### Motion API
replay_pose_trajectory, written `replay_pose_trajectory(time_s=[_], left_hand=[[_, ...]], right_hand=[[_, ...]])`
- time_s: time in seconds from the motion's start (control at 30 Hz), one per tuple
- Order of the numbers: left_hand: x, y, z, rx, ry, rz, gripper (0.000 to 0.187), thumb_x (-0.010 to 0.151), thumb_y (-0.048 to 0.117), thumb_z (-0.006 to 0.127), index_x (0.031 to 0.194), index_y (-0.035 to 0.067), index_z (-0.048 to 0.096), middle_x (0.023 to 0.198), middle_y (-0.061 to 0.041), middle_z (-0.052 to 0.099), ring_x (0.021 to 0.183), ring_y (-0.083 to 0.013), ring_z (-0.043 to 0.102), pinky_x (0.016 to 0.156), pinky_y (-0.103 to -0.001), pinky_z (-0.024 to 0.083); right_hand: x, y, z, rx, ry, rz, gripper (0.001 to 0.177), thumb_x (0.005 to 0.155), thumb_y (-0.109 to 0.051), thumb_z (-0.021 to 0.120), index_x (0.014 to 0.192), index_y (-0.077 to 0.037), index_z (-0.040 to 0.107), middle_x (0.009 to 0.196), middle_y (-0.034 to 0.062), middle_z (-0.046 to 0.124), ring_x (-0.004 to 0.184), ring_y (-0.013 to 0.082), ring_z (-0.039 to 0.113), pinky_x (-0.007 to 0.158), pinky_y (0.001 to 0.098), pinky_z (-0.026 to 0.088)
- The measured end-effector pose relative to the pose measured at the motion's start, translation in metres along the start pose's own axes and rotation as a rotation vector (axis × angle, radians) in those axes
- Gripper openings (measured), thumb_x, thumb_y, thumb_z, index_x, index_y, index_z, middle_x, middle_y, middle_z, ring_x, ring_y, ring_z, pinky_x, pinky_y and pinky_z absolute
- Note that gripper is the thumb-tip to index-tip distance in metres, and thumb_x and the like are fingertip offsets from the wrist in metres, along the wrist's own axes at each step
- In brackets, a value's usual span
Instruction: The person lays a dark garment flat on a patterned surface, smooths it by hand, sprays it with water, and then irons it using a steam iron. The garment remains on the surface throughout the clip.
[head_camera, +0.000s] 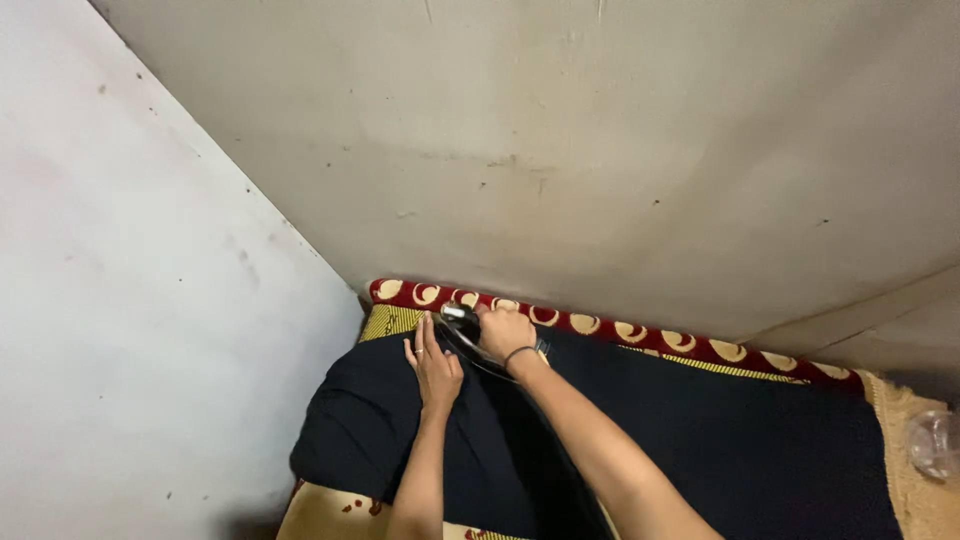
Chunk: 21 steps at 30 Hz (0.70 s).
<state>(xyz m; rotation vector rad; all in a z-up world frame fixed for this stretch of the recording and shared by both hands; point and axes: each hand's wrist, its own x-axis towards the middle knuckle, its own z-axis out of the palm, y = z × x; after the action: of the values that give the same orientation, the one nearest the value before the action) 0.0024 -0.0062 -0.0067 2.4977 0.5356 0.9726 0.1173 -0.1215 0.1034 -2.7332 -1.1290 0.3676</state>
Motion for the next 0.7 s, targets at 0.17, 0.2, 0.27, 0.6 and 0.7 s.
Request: replay_pose_trajectory(time_s=[0.17, 0.2, 0.27, 0.6, 0.7], left_hand=[[-0.001, 0.002, -0.001, -0.002, 0.019, 0.027, 0.083, 0.077, 0.000, 0.048, 0.157, -0.002, 0.024, 0.161, -0.021, 0.034, 0.148, -0.0376, 0.032, 0.115, -0.068, 0.016], [0.001, 0.001, -0.003, 0.000, 0.016, 0.026, 0.083, 0.077, 0.000, 0.048, 0.157, -0.002, 0.024, 0.161, -0.021, 0.034, 0.148, -0.0376, 0.032, 0.115, -0.068, 0.016], [0.000, 0.003, -0.004, 0.005, 0.027, 0.013, 0.084, 0.077, -0.003, 0.049, 0.157, -0.002, 0.024, 0.160, -0.021, 0.037, 0.147, -0.0375, 0.034, 0.115, -0.067, 0.018], [-0.005, -0.012, 0.013, 0.210, -0.144, 0.032, 0.039, 0.103, 0.023, 0.050, 0.140, 0.021, 0.060, 0.162, -0.007, 0.039, 0.153, -0.0314, 0.027, 0.116, -0.067, 0.015], [-0.006, -0.019, 0.020, 0.272, -0.118, 0.088, 0.033, 0.098, 0.028, 0.055, 0.129, 0.030, 0.068, 0.161, -0.004, 0.043, 0.150, -0.0307, 0.033, 0.114, -0.069, 0.020]], right_hand=[[0.011, -0.003, 0.020, 0.152, 0.027, 0.168, 0.040, 0.096, -0.019, 0.046, 0.135, -0.018, 0.055, 0.114, 0.0175, 0.066, 0.106, 0.0423, 0.071, 0.090, 0.0530, 0.059], [0.016, -0.001, 0.023, 0.155, 0.024, 0.169, 0.040, 0.096, -0.019, 0.046, 0.135, -0.018, 0.055, 0.114, 0.0175, 0.066, 0.106, 0.0423, 0.071, 0.090, 0.0530, 0.059], [0.020, 0.008, 0.032, 0.106, 0.064, 0.124, 0.037, 0.094, -0.022, 0.046, 0.129, -0.018, 0.056, 0.103, 0.0175, 0.071, 0.099, 0.0414, 0.074, 0.086, 0.0533, 0.060], [-0.063, 0.065, -0.002, -0.050, 0.096, 0.207, 0.036, 0.091, -0.021, 0.051, 0.125, -0.018, 0.063, 0.092, 0.0186, 0.076, 0.092, 0.0411, 0.076, 0.080, 0.0547, 0.062], [-0.093, 0.097, -0.018, -0.092, 0.062, 0.216, 0.043, 0.091, -0.024, 0.054, 0.133, -0.023, 0.059, 0.091, 0.0162, 0.077, 0.092, 0.0393, 0.077, 0.081, 0.0528, 0.062]])
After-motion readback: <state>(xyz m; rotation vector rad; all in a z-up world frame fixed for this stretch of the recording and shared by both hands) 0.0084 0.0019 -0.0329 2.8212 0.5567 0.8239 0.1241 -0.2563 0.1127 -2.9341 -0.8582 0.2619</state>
